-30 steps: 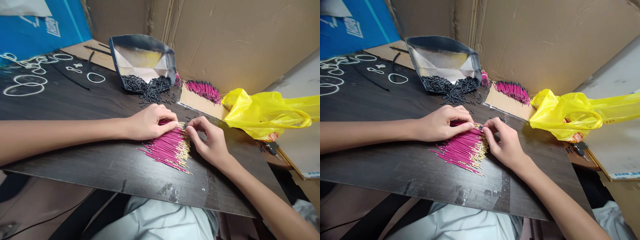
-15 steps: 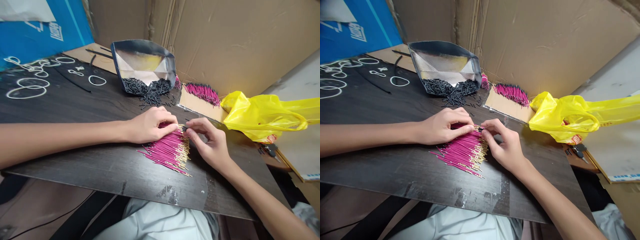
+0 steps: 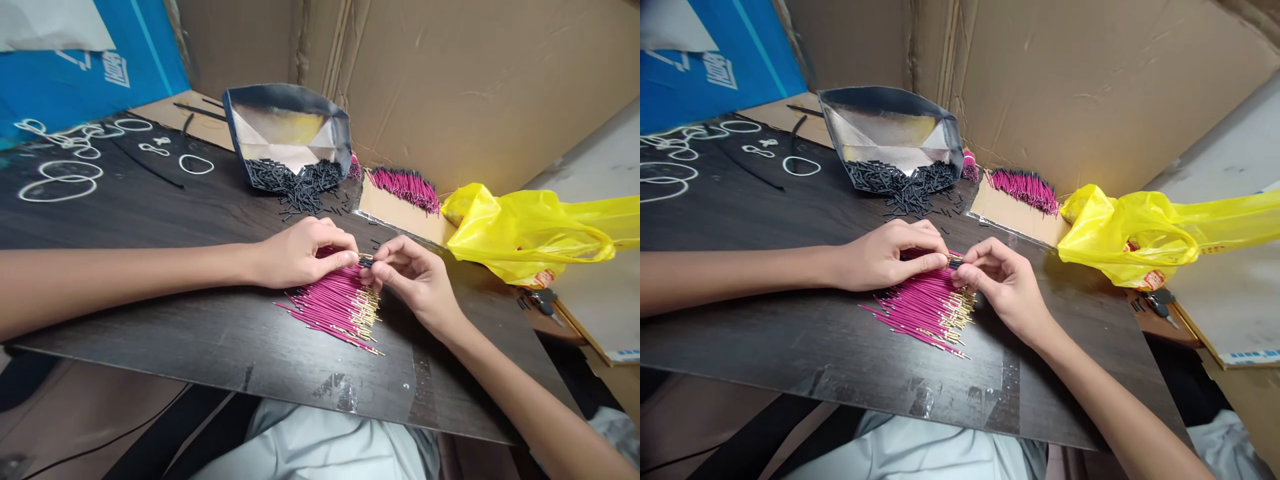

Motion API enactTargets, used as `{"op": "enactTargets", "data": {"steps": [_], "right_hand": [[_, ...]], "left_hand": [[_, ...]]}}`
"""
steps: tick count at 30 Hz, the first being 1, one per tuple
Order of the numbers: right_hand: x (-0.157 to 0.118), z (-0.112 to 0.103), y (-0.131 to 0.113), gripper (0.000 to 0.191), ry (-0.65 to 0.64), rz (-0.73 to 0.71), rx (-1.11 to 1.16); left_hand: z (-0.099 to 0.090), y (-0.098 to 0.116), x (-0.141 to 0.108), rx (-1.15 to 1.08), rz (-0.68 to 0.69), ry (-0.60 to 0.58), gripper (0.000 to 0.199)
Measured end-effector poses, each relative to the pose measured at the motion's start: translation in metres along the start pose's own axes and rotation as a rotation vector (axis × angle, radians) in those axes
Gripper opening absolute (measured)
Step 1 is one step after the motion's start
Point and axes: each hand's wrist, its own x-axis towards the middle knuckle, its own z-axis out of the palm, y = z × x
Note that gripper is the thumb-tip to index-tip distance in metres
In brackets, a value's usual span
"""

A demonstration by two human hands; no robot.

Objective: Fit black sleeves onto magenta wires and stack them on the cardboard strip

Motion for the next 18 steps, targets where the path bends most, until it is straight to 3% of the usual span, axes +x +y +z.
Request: {"op": "enactTargets", "data": {"steps": [6, 12, 18], "right_hand": [[0.0021, -0.0003, 0.0018, 0.020, -0.025, 0.049, 0.101], [0.0012, 0.0008, 0.0029, 0.018, 0.010, 0.006, -0.019], [-0.0007, -0.0005, -0.0002, 0.023, -0.007, 0.060, -0.063]], "left_hand": [[-0.0002, -0.0008, 0.0002, -0.009, -0.024, -0.011, 0.027], [0.0010, 0.0016, -0.0009, -0.033, -0.021, -0.018, 0.025], [-0.0015, 0.0055, 0.0001, -0.062, -0.035, -0.041, 0.029]]}}
